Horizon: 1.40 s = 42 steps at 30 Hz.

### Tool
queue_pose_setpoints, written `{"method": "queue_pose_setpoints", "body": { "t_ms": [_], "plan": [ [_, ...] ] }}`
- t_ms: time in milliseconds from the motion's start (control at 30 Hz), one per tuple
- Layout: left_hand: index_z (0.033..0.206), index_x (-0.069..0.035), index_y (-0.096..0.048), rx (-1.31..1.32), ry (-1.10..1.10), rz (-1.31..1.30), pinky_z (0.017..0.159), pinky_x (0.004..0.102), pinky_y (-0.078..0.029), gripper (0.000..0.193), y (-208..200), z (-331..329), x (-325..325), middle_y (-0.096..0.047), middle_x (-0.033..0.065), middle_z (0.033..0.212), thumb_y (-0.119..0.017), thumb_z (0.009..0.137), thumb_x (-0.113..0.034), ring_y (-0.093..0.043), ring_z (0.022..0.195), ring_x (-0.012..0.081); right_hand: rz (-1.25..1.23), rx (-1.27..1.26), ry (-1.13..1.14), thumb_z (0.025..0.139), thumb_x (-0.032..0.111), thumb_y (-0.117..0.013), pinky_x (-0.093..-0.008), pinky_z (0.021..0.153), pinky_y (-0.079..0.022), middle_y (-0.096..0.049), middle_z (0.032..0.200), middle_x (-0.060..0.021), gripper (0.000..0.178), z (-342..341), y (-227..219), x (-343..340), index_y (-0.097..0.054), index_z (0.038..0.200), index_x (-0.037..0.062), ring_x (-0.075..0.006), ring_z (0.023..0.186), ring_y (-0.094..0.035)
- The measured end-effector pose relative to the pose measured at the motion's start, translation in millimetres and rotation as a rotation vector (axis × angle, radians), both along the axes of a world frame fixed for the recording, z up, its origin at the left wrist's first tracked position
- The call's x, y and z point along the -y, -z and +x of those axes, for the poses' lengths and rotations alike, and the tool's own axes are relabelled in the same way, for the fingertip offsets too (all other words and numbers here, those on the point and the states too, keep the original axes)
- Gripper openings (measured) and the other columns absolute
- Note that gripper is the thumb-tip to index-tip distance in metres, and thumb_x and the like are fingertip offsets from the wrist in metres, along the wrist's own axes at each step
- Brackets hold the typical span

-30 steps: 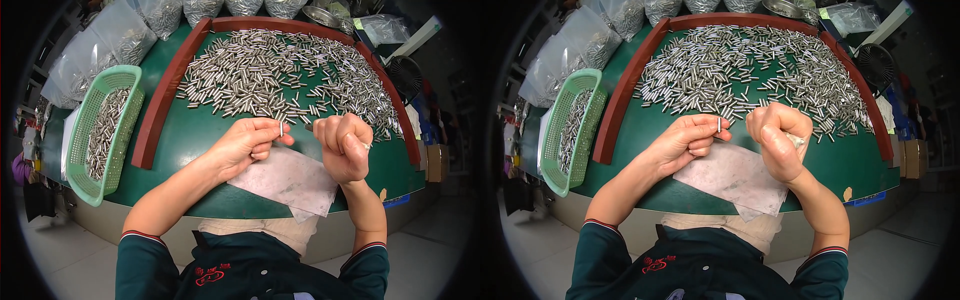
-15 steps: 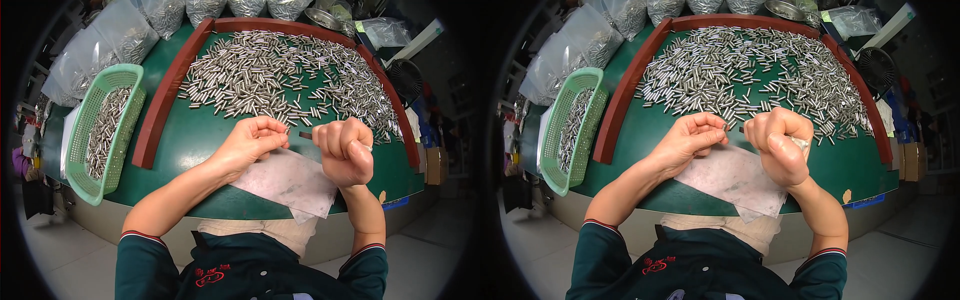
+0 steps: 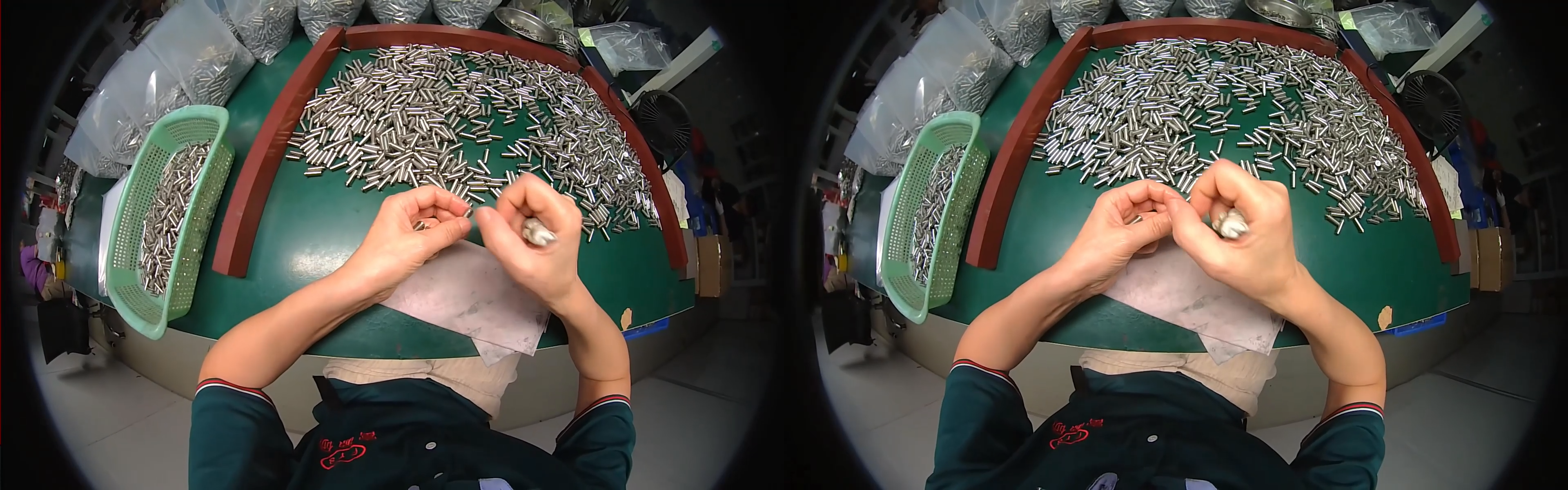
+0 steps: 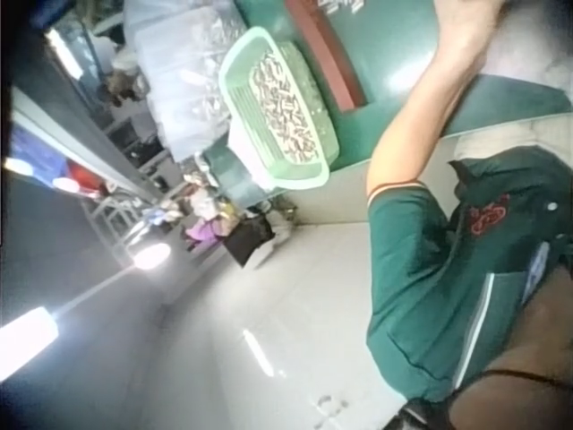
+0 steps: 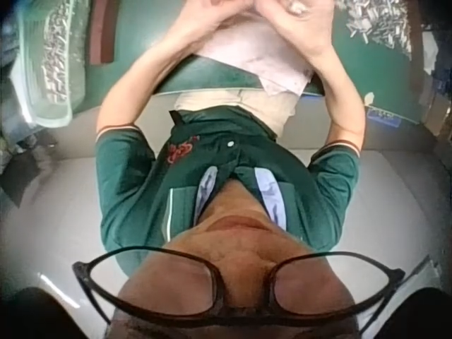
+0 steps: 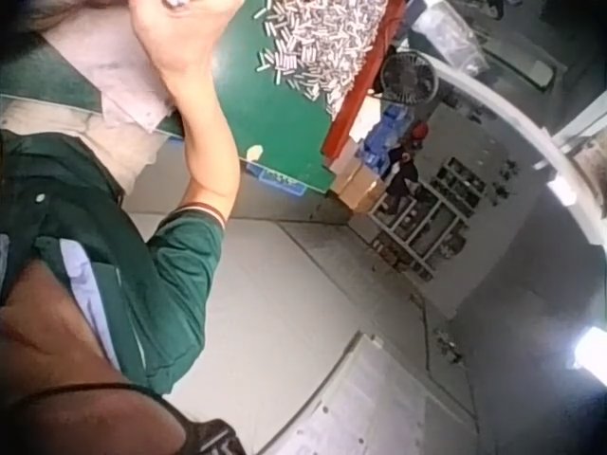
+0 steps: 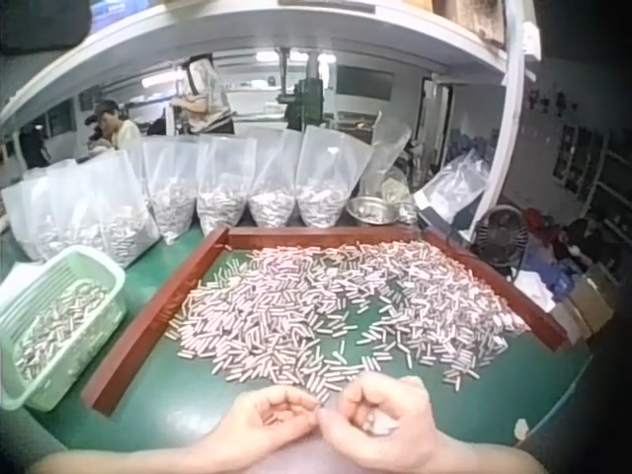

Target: Inspecting and deburring small metal cylindrical components at a factory workbench using a handheld tool.

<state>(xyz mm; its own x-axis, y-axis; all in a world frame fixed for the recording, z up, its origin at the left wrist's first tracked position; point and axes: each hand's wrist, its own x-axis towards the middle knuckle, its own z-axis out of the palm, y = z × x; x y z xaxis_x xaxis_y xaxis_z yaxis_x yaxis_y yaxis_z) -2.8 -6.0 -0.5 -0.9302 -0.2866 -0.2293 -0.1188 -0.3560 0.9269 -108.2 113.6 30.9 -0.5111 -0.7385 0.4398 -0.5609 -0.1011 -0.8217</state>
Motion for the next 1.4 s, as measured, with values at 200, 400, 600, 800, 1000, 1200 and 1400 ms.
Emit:
{"method": "queue_pose_setpoints", "body": {
  "t_ms": [200,400,600,800,1000,1200,1400],
  "plan": [
    [0.092,-0.004,-0.057,-0.049,-0.085,0.073,0.053,0.0158,-0.034,0.017,-2,2,2,-0.054,-0.0018,0.079,-0.062,0.078,-0.012,-0.044,0.065,0.0020,0.160,-0.237,0.087,0.065,0.004,-0.062,-0.0245,0.035,-0.028,-0.041,0.043,-0.0026,0.009,-9,7,5,-0.060,0.074,0.0045,-0.0080,0.036,-0.037],
    [0.093,-0.005,-0.056,-0.075,-0.121,0.083,0.052,0.0157,-0.033,0.018,-1,3,4,-0.054,-0.0017,0.080,-0.062,0.079,-0.014,-0.043,0.064,0.0018,0.089,-0.309,0.064,0.064,0.002,-0.062,-0.0240,0.035,-0.031,-0.049,0.048,-0.0039,0.010,-5,8,6,-0.060,0.074,0.0041,-0.0096,0.036,-0.042],
    [0.093,-0.005,-0.056,-0.090,-0.118,0.110,0.051,0.0156,-0.032,0.018,0,3,4,-0.054,-0.0015,0.080,-0.062,0.079,-0.014,-0.043,0.064,0.0017,0.060,-0.333,0.048,0.064,0.000,-0.062,-0.0230,0.037,-0.037,-0.059,0.059,-0.0065,0.011,-3,8,7,-0.062,0.075,0.0029,-0.0112,0.041,-0.051],
    [0.093,-0.005,-0.055,-0.089,-0.119,0.081,0.053,0.0156,-0.034,0.017,-2,4,2,-0.052,-0.0018,0.080,-0.061,0.079,-0.013,-0.043,0.066,0.0018,0.020,-0.345,0.022,0.063,-0.002,-0.061,-0.0235,0.039,-0.040,-0.061,0.064,-0.0085,0.013,-3,10,7,-0.062,0.075,0.0022,-0.0137,0.044,-0.055],
    [0.093,-0.003,-0.055,-0.097,-0.129,0.055,0.056,0.0150,-0.036,0.017,-6,3,1,-0.052,-0.0015,0.080,-0.061,0.077,-0.008,-0.043,0.066,0.0016,0.028,-0.337,-0.001,0.063,-0.001,-0.062,-0.0232,0.037,-0.038,-0.060,0.060,-0.0071,0.012,-1,8,6,-0.062,0.074,0.0027,-0.0121,0.042,-0.052],
    [0.088,-0.003,-0.056,-0.147,-0.169,-0.159,0.051,0.0144,-0.032,0.014,0,0,0,-0.053,-0.0025,0.079,-0.062,0.076,-0.006,-0.038,0.058,-0.0001,0.100,-0.351,0.113,0.064,0.001,-0.063,-0.0232,0.036,-0.035,-0.057,0.055,-0.0052,0.010,-4,9,5,-0.061,0.074,0.0034,-0.0100,0.039,-0.048],
    [0.083,-0.001,-0.058,-0.191,-0.200,-0.371,0.046,0.0148,-0.030,0.011,0,-1,0,-0.054,-0.0024,0.075,-0.062,0.073,-0.004,-0.035,0.054,-0.0002,0.053,-0.339,0.070,0.064,0.002,-0.063,-0.0238,0.037,-0.037,-0.058,0.056,-0.0068,0.009,-3,10,7,-0.061,0.073,0.0032,-0.0114,0.040,-0.050]
  ]
}}
